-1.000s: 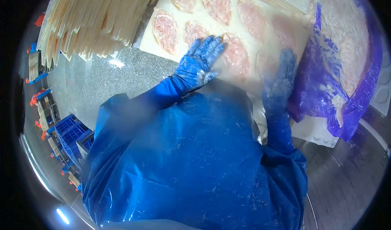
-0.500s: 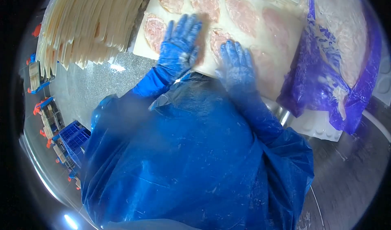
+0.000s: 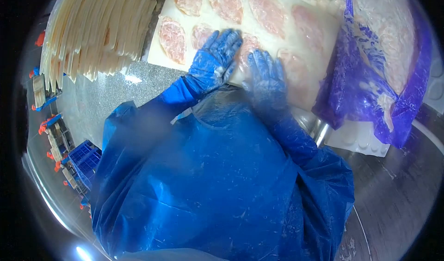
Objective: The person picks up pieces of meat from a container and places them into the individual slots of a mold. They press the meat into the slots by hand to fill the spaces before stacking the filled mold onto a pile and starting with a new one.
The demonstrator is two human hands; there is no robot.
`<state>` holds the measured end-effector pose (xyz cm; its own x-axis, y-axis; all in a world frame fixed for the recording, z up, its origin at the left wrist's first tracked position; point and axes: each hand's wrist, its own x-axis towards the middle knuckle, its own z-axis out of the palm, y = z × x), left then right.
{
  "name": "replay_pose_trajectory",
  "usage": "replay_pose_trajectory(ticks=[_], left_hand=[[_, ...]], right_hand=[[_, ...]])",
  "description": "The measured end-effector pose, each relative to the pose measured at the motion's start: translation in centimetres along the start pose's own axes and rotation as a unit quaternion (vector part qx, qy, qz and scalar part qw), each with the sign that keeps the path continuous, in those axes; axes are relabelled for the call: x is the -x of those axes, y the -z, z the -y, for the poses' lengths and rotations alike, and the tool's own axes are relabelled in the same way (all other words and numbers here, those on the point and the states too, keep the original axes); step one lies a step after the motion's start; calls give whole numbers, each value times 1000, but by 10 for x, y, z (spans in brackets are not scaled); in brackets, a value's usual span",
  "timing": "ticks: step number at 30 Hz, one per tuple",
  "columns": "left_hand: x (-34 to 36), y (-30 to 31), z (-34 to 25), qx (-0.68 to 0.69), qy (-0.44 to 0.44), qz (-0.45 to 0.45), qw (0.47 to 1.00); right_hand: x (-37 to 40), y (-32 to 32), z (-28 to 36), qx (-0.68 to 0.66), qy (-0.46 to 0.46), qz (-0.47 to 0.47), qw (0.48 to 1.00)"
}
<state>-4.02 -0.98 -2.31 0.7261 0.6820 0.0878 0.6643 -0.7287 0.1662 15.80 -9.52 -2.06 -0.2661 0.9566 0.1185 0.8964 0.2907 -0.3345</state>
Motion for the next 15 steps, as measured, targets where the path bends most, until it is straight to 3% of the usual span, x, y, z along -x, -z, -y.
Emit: replay_pose_trajectory(ticks=[1, 3, 5, 7, 9, 11, 12, 13, 15], left_hand=[[0, 5, -1, -2, 1, 0, 1000], [-3, 16, -4, -43, 19, 87, 995], [-14, 16, -6, -85, 32, 60, 994], [-26, -2, -1, 72, 0, -21, 997], [-25, -9, 2, 100, -24, -3, 995], [-24, 2, -1, 111, -2, -37, 993], [-23, 5, -5, 94, 24, -76, 992], [-24, 0, -13, 100, 23, -77, 992], [-22, -10, -29, 113, -15, 17, 993]], right_hand=[[1, -1, -1, 3, 7, -2, 1000], [2, -2, -2, 6, 10, -6, 1000], [3, -3, -4, 8, 18, -6, 1000], [5, -3, -9, -27, 23, -11, 999], [7, 6, -20, -56, 35, -17, 998], [24, 22, -46, -154, -15, -151, 976], [33, 28, -65, -148, -16, -147, 978], [41, 32, -86, -154, -66, -207, 964], [58, 14, -113, -160, -120, -264, 944]])
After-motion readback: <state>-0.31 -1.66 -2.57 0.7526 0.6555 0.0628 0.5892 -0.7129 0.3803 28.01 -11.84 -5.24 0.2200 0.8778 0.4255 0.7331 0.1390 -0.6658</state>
